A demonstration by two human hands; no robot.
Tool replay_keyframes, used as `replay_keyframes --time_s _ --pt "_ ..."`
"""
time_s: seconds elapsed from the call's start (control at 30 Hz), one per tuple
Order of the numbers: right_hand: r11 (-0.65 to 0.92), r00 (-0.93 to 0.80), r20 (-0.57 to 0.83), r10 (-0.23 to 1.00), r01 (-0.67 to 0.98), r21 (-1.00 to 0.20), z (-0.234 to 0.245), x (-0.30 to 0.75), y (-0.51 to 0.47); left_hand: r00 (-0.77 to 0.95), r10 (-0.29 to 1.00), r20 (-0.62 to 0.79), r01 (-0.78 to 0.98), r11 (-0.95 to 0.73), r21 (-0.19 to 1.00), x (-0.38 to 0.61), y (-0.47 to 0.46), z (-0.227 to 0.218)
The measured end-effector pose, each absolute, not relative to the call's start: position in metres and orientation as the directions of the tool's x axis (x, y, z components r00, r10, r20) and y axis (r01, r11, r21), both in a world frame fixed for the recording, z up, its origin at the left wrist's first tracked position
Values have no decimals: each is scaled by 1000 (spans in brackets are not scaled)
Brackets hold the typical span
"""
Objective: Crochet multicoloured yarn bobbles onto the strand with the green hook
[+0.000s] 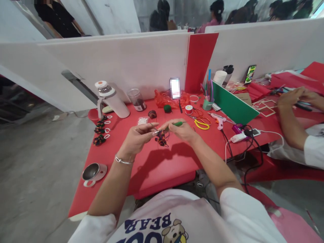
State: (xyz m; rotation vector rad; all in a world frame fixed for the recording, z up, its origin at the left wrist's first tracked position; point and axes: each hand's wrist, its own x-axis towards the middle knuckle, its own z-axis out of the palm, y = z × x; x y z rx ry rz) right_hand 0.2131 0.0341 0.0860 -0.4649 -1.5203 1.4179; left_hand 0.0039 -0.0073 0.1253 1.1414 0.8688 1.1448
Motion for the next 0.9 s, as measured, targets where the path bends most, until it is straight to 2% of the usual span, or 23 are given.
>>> replay_keyframes --time_s 0.17,0.27,0.33,0.43,0.5,0.6,0.67,0.73,0.8,0.9 --pt "281 -694 278 664 -112 -953 120 237 45 196 976 92 -98 -74 992 2 -10 129" --pt "371 -711 240 661 32 -928 138 241 42 125 981 147 -22 -145 989 3 -9 127" --pt "475 -689 275 671 114 -873 143 240 38 63 982 177 23 -179 984 5 -9 123" --pt "682 -649 429 628 192 -706 138 232 27 -18 979 201 115 -198 973 6 -7 118" --pt "825 -618 577 534 229 -517 127 224 19 -61 978 199 121 -191 974 7 -6 118" --pt "930 -539 768 347 305 -206 103 211 8 -66 993 98 -70 -102 992 10 -5 119" --pt "930 -463 846 263 355 -95 87 204 3 22 999 -28 -237 32 971 11 -4 121" --pt "926 -368 899 237 364 -95 77 201 1 153 980 -127 -331 172 928 10 -3 121" --pt "937 -323 907 270 307 -170 75 201 3 240 958 -159 -353 238 905 6 -2 121" --pt "931 -438 822 364 149 -333 91 209 8 244 960 -140 -287 210 935 -2 1 121"
